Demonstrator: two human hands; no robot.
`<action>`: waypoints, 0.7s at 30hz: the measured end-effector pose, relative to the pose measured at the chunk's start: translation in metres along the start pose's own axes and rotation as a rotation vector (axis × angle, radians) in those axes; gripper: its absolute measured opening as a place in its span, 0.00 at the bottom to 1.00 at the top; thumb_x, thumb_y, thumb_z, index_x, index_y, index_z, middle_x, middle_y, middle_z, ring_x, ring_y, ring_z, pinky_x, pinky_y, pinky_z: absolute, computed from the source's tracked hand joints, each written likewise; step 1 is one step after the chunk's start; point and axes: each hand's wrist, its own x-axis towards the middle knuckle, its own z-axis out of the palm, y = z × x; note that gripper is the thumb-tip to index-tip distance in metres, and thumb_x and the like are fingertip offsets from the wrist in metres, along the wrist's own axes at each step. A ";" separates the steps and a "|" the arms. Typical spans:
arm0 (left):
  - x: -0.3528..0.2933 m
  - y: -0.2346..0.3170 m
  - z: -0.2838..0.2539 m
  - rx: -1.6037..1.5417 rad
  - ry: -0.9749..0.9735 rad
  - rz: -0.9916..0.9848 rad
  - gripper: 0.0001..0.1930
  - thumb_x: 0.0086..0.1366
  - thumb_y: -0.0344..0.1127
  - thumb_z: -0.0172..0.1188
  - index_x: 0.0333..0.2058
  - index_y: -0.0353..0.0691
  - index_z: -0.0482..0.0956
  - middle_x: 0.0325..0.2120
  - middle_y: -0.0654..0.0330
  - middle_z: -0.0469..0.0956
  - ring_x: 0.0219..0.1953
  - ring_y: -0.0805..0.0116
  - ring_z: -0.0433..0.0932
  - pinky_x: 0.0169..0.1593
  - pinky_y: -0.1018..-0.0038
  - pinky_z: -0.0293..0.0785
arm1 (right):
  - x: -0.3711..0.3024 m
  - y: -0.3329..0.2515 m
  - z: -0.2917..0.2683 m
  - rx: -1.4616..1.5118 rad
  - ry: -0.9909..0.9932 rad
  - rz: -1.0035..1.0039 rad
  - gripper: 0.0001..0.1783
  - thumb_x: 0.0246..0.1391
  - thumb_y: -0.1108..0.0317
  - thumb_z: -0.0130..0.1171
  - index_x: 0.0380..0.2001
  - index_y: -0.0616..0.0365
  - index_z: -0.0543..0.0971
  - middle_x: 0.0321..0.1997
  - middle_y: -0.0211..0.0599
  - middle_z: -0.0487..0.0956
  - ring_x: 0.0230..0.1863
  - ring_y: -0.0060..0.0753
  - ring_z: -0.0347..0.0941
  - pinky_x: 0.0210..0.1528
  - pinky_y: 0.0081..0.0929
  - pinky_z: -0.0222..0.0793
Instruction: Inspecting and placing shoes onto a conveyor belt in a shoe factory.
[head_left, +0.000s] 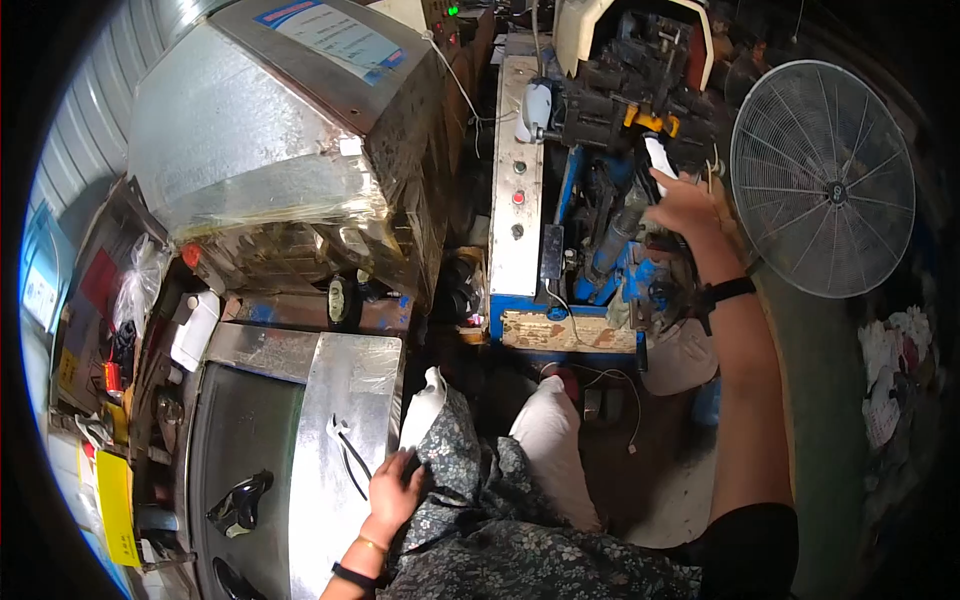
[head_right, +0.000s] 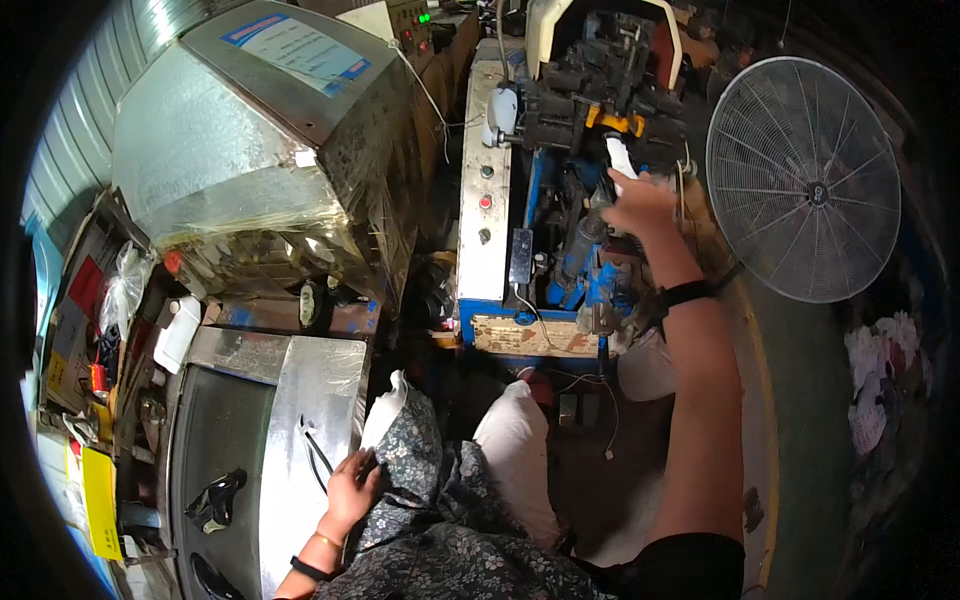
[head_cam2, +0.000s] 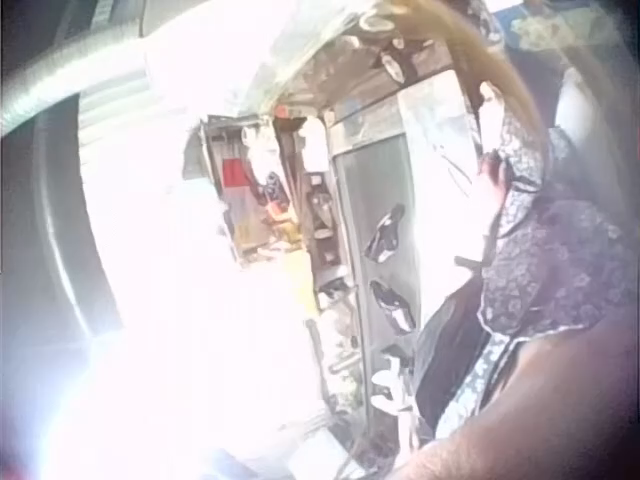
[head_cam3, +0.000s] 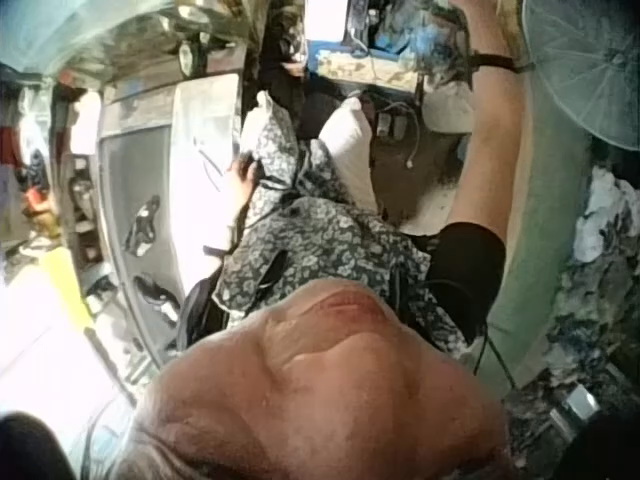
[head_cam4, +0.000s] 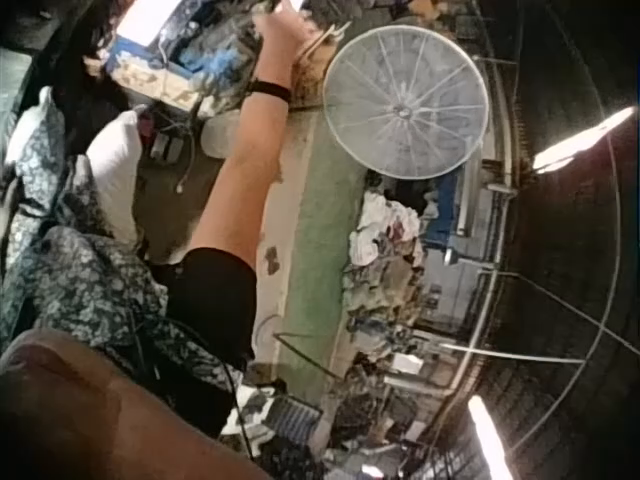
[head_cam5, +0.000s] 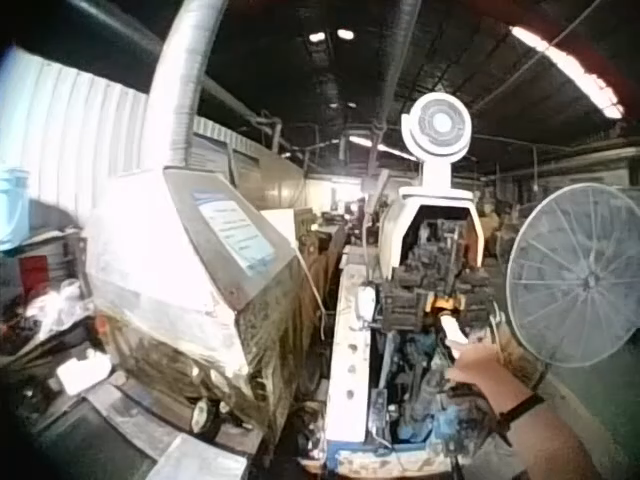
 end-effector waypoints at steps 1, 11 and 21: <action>0.011 0.010 0.003 0.046 0.019 -0.017 0.22 0.57 0.40 0.66 0.49 0.37 0.78 0.45 0.46 0.78 0.48 0.48 0.77 0.53 0.62 0.73 | -0.002 -0.006 0.004 0.015 0.001 0.008 0.48 0.39 0.44 0.67 0.67 0.27 0.63 0.66 0.50 0.64 0.63 0.65 0.61 0.62 0.56 0.60; 0.089 -0.015 0.039 -0.335 0.050 -0.116 0.12 0.64 0.40 0.62 0.37 0.36 0.82 0.23 0.55 0.81 0.26 0.66 0.80 0.34 0.69 0.75 | 0.002 -0.018 0.033 0.229 0.205 0.005 0.41 0.40 0.45 0.62 0.63 0.26 0.68 0.60 0.52 0.66 0.54 0.65 0.67 0.58 0.49 0.65; 0.033 -0.060 -0.083 -0.229 0.208 -0.624 0.11 0.64 0.41 0.58 0.39 0.42 0.83 0.34 0.52 0.81 0.35 0.67 0.80 0.42 0.69 0.74 | 0.179 0.091 0.108 0.296 -0.003 -0.306 0.41 0.54 0.49 0.59 0.67 0.54 0.61 0.68 0.51 0.64 0.68 0.51 0.60 0.68 0.36 0.53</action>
